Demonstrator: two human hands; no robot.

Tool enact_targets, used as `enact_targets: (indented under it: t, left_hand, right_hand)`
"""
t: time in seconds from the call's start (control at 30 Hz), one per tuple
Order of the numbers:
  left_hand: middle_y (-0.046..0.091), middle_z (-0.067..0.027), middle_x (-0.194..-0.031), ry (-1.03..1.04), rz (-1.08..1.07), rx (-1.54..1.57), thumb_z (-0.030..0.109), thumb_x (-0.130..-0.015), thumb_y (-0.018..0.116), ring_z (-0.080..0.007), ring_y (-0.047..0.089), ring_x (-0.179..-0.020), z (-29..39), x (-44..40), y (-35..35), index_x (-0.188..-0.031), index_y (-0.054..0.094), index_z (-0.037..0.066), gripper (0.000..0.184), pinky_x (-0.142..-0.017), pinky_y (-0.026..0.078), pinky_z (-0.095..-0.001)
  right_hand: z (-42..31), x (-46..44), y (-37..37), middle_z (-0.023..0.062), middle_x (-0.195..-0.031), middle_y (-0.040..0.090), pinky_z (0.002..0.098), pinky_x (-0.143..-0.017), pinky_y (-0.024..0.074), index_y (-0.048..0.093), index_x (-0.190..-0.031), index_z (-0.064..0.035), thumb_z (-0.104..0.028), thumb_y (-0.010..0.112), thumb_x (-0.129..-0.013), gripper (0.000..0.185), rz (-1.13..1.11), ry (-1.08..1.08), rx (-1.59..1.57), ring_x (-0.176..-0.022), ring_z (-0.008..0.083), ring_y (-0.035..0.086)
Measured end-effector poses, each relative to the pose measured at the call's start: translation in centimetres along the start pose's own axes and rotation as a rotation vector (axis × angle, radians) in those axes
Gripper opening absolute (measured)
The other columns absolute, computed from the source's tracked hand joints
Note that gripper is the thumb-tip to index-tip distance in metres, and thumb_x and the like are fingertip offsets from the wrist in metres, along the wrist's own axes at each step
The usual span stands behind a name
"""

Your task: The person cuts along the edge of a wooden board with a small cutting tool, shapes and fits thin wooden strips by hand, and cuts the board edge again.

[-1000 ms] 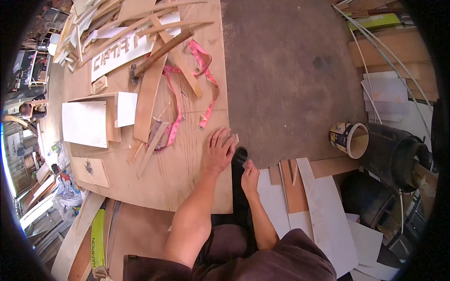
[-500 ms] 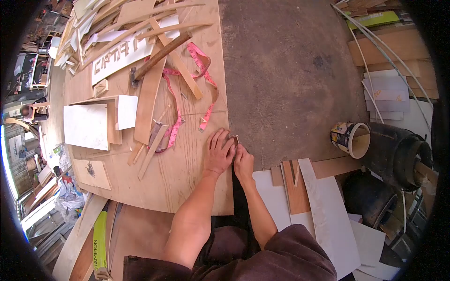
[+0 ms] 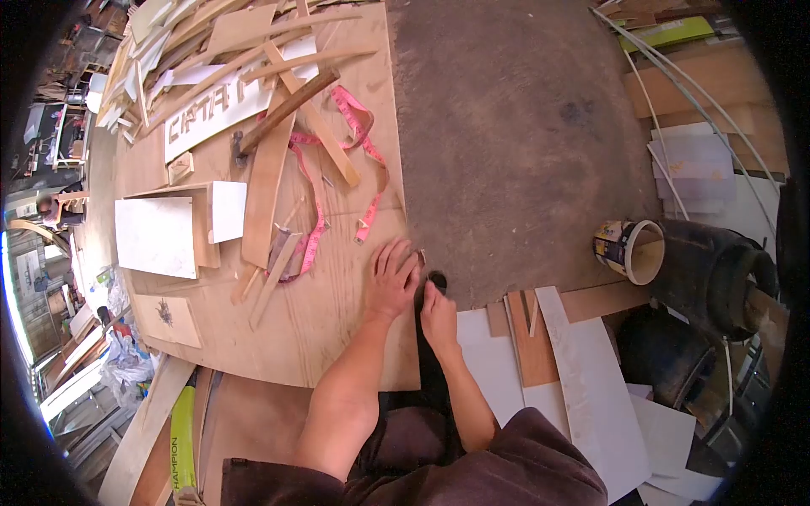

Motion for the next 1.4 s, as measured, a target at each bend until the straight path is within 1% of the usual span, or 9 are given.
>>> enact_targets:
  t: [0.2, 0.43, 0.63, 0.77, 0.9, 0.97, 1.17, 1.3, 1.4]
  left_hand:
    - [0.051, -0.0098, -0.136, -0.025, 0.000, 0.000, 0.019, -0.087, 0.060, -0.0295, 0.041, -0.134, 0.0, 0.2, -0.1, -0.109, 0.063, 0.010, 0.024, -0.114, 0.028, -0.0490]
    - [0.051, -0.0090, -0.136, -0.028, -0.029, -0.017, 0.017, -0.086, 0.060, -0.0271, 0.041, -0.134, 0.1, 0.2, -0.2, -0.112, 0.064, 0.010, 0.027, -0.115, 0.028, -0.0463]
    - [0.051, -0.0090, -0.136, -0.023, -0.027, -0.034, 0.018, -0.087, 0.060, -0.0270, 0.041, -0.135, 0.2, 0.3, -0.8, -0.113, 0.064, 0.010, 0.027, -0.115, 0.028, -0.0465]
    - [0.051, -0.0085, -0.136, -0.024, -0.037, -0.025, 0.022, -0.089, 0.059, -0.0281, 0.041, -0.134, 0.0, 0.2, -0.3, -0.111, 0.064, 0.011, 0.025, -0.115, 0.028, -0.0476]
    - [0.051, -0.0091, -0.136, -0.024, -0.017, -0.011, 0.018, -0.088, 0.059, -0.0272, 0.041, -0.134, 0.2, 0.0, -0.3, -0.112, 0.064, 0.009, 0.026, -0.115, 0.029, -0.0469]
    - [0.051, -0.0088, -0.136, -0.022, -0.005, -0.031, 0.018, -0.088, 0.059, -0.0271, 0.041, -0.134, 0.3, 0.2, -0.5, -0.112, 0.064, 0.009, 0.026, -0.115, 0.029, -0.0470]
    - [0.051, -0.0089, -0.136, -0.018, -0.021, -0.008, 0.021, -0.089, 0.059, -0.0293, 0.041, -0.134, 0.0, 0.3, -0.2, -0.113, 0.064, 0.010, 0.027, -0.114, 0.029, -0.0480]
    - [0.051, -0.0099, -0.136, -0.036, -0.031, -0.014, 0.021, -0.089, 0.059, -0.0302, 0.040, -0.134, 0.1, 0.1, -0.2, -0.113, 0.063, 0.009, 0.027, -0.114, 0.028, -0.0484]
    - [0.050, -0.0083, -0.136, -0.007, -0.010, -0.027, 0.017, -0.087, 0.060, -0.0266, 0.041, -0.135, 0.1, -0.1, -0.8, -0.111, 0.063, 0.010, 0.026, -0.115, 0.028, -0.0463]
  right_hand:
    - [-1.9, -3.2, -0.2, 0.0321, -0.085, 0.063, 0.0573, -0.070, 0.0483, 0.068, -0.102, 0.0003, -0.036, 0.035, -0.104, 0.050, -0.013, -0.014, 0.025, -0.082, 0.0508, 0.061]
    - [0.8, 0.6, -0.2, 0.0320, -0.090, 0.063, 0.0569, -0.074, 0.0497, 0.068, -0.109, -0.0011, -0.036, 0.038, -0.103, 0.046, -0.030, 0.051, 0.039, -0.085, 0.0509, 0.061]
    - [-2.7, -3.5, -0.2, 0.0301, -0.092, 0.064, 0.0554, -0.076, 0.0499, 0.068, -0.112, -0.0021, -0.034, 0.038, -0.103, 0.045, -0.025, 0.002, -0.019, -0.087, 0.0499, 0.062]
    - [0.8, 0.8, -0.1, 0.0313, -0.089, 0.064, 0.0546, -0.074, 0.0505, 0.067, -0.108, -0.0002, -0.036, 0.037, -0.104, 0.047, -0.010, 0.038, 0.052, -0.085, 0.0501, 0.062]
    - [-0.8, -1.8, -0.3, 0.0313, -0.087, 0.064, 0.0550, -0.073, 0.0505, 0.068, -0.107, -0.0002, -0.036, 0.037, -0.104, 0.048, -0.056, 0.072, 0.099, -0.084, 0.0499, 0.062]
    - [-2.7, -3.3, -0.4, 0.0314, -0.086, 0.064, 0.0562, -0.072, 0.0500, 0.068, -0.106, -0.0006, -0.037, 0.036, -0.104, 0.048, 0.007, -0.034, 0.016, -0.082, 0.0498, 0.063]
    - [2.2, 1.6, 0.1, 0.0307, -0.084, 0.064, 0.0572, -0.071, 0.0497, 0.068, -0.102, -0.0006, -0.038, 0.035, -0.104, 0.050, -0.012, 0.047, 0.093, -0.081, 0.0503, 0.062]
    - [-0.2, -2.2, 0.1, 0.0305, -0.083, 0.064, 0.0567, -0.070, 0.0501, 0.068, -0.102, -0.0004, -0.038, 0.036, -0.104, 0.049, -0.007, -0.020, 0.103, -0.080, 0.0498, 0.062]
    - [-1.9, -3.2, 0.3, 0.0306, -0.082, 0.064, 0.0571, -0.069, 0.0499, 0.069, -0.102, -0.0005, -0.035, 0.038, -0.104, 0.047, 0.062, -0.094, 0.008, -0.078, 0.0494, 0.063]
Point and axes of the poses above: each hand's wrist, its own x-axis away from the middle knuckle, its own y-axis out of the palm, z = x × y, the point moved 3 cm from there along -x, towards the middle knuckle
